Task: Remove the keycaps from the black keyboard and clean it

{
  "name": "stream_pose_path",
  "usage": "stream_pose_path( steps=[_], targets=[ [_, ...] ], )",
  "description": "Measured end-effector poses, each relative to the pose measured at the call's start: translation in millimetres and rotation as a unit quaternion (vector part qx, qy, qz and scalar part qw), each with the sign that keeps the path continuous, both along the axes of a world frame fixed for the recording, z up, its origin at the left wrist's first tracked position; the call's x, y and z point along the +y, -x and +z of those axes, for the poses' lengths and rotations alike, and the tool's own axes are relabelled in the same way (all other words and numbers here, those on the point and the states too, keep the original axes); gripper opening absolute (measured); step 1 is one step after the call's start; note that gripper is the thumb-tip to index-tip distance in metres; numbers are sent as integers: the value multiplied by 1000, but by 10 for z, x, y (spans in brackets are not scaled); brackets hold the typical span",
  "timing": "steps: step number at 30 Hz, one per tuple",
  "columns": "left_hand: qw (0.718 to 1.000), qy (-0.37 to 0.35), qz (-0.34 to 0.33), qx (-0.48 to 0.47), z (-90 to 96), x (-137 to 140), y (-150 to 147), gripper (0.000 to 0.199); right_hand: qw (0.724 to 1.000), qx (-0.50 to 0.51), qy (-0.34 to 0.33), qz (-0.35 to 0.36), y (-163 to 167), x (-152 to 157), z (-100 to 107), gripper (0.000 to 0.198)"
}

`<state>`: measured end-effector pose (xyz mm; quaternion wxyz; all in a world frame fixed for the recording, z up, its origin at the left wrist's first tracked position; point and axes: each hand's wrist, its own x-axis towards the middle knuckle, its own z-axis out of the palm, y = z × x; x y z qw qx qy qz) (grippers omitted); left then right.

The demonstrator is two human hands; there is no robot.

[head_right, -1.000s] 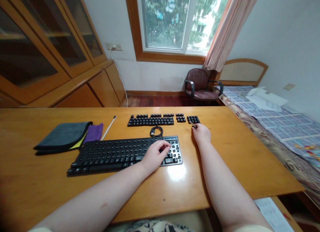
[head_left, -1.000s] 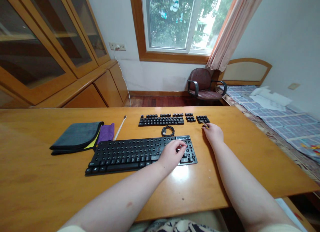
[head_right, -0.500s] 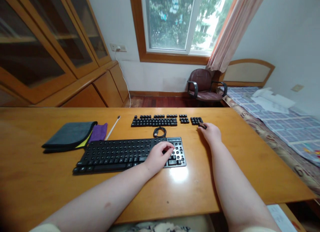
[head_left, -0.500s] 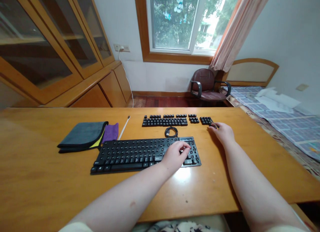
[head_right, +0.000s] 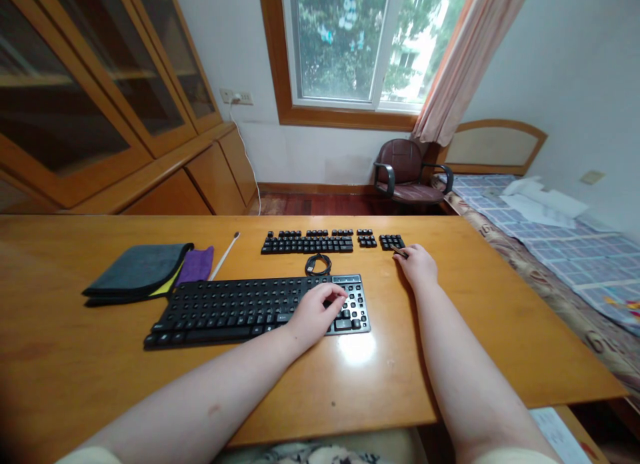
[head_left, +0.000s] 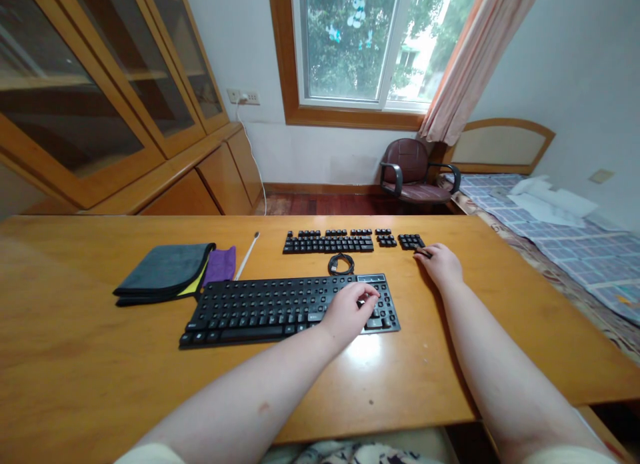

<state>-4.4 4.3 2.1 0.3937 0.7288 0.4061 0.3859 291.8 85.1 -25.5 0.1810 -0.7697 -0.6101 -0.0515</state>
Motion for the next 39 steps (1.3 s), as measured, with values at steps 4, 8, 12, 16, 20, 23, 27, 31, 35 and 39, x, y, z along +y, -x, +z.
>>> stream_pose_path(
  steps=[4, 8, 12, 16, 20, 23, 27, 31, 35, 39],
  targets=[
    [1000, 1, -2, 1, -14, 2, -3, 13, 1000, 10, 3, -19, -8, 34, -2, 30],
    [1000, 2, -2, 0, -14, 2, -5, 13, 1000, 17, 4, -26, -25, 46, -10, 31],
    [1000, -1, -1, 2, 2, 0, -7, 12, 1000, 13, 4, -19, -39, 50, -17, 31],
    [1000, 1, -3, 1, 3, 0, -6, 13, 1000, 11, 2, -11, -34, 57, -19, 32],
    [1000, 5, -2, -2, -14, 2, -7, 12, 999, 24, -31, -21, -76, 40, -5, 35],
    [1000, 7, -1, -5, -22, 2, -6, 12, 996, 48, -28, -69, -146, 8, 17, 38],
    [1000, 12, -5, -1, -12, -4, -1, 12, 993, 69, 11, -99, -197, -17, 16, 37],
    [1000, 9, -5, -1, -7, 2, -1, 12, 992, 78, 24, -91, -173, -4, 3, 35],
    [1000, -4, 0, 11, 3, -1, 4, 12, 993, 85, -12, -75, -113, -47, 114, 38],
    [994, -86, 10, 72, 87, -103, 22, 17, 971, 168, -154, 65, 91, -254, 350, 43]
  ],
)
